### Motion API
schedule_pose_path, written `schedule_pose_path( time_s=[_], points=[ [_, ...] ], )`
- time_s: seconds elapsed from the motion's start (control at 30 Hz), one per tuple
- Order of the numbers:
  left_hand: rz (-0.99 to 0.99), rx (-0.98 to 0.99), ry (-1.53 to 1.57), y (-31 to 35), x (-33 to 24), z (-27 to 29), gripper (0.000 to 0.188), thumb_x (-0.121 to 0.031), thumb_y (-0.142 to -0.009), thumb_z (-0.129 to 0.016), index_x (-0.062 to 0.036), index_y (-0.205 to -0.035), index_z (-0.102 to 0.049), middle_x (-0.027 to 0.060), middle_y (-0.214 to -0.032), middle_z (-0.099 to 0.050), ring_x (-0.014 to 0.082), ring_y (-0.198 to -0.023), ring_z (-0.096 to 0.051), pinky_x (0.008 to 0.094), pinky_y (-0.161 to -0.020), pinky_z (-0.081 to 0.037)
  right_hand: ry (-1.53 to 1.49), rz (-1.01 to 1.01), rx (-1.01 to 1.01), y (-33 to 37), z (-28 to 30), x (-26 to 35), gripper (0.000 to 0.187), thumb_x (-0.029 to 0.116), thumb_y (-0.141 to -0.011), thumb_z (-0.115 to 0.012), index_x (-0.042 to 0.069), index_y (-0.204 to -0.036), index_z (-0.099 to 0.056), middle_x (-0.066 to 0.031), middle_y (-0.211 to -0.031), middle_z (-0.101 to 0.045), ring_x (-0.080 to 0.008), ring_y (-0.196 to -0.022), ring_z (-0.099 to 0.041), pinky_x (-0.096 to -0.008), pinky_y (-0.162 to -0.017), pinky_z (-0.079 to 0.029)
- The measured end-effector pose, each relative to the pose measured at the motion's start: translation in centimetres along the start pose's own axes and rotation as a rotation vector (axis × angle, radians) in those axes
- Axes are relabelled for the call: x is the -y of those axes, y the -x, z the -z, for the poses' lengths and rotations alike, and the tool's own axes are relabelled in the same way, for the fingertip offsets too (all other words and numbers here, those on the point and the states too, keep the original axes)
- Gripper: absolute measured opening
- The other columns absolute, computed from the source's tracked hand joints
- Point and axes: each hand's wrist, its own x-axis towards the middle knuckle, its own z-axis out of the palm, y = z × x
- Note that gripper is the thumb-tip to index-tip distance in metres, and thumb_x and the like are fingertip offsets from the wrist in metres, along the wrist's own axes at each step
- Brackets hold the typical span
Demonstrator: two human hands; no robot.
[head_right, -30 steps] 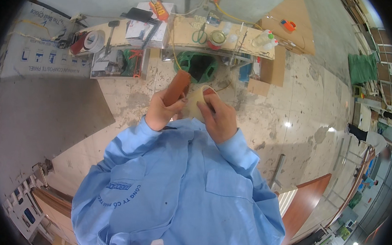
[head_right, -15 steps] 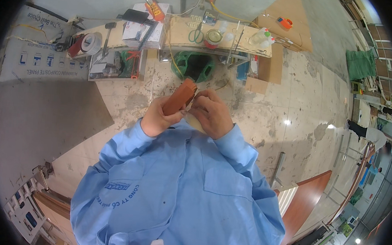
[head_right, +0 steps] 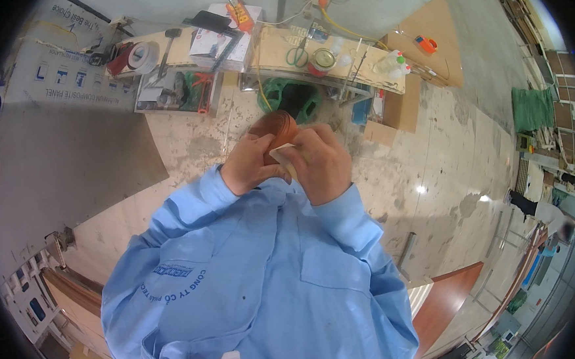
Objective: The person coils a long orange flexible strip into a compact roll by hand, then walks to a workbench and wraps the roll with masking tape. The person handles the strip and tape directly without tools.
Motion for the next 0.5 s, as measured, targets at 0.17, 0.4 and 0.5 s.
schedule_pose_path(
  time_s=[0.17, 0.4, 0.5],
  points=[
    [0.023, -0.023, -0.028, 0.56, -0.38, -0.45, 0.058, -0.056, -0.074, -0.081, -0.0037, -0.088, -0.06, 0.0119, -0.07, -0.061, 0.0345, -0.076, -0.058, 0.0423, -0.08, -0.045, 0.018, -0.021, 0.002, -0.21, 0.28, 0.1, 0.022, 0.008, -0.072, -0.085, 0.002, -0.087, -0.069, -0.0108, -0.093, -0.068, -0.0283, -0.081, -0.069, -0.0366, -0.07, -0.054],
    [-0.002, -0.033, 0.155, 0.61, -0.28, -0.01, 0.043, -0.044, -0.086, -0.075, -0.0039, -0.091, -0.062, 0.0115, -0.069, -0.059, 0.0329, -0.073, -0.056, 0.0421, -0.079, -0.045, -0.03, -0.141, 0.054, -0.4, 0.39, 0.31, 0.041, 0.008, -0.077, -0.082, 0.002, -0.114, -0.064, -0.0119, -0.101, -0.068, -0.0232, -0.08, -0.068, -0.0323, -0.069, -0.054],
    [-0.079, -0.094, 0.15, 0.14, -0.73, 0.09, 0.038, -0.04, -0.09, -0.071, -0.0037, -0.092, -0.063, 0.0118, -0.07, -0.059, 0.0333, -0.071, -0.056, 0.0428, -0.074, -0.045, -0.319, -0.265, 0.043, -0.23, 0.73, 0.25, 0.041, 0.009, -0.082, -0.079, 0.001, -0.119, -0.062, -0.0106, -0.105, -0.068, -0.0168, -0.084, -0.068, -0.029, -0.071, -0.054]
  ],
)
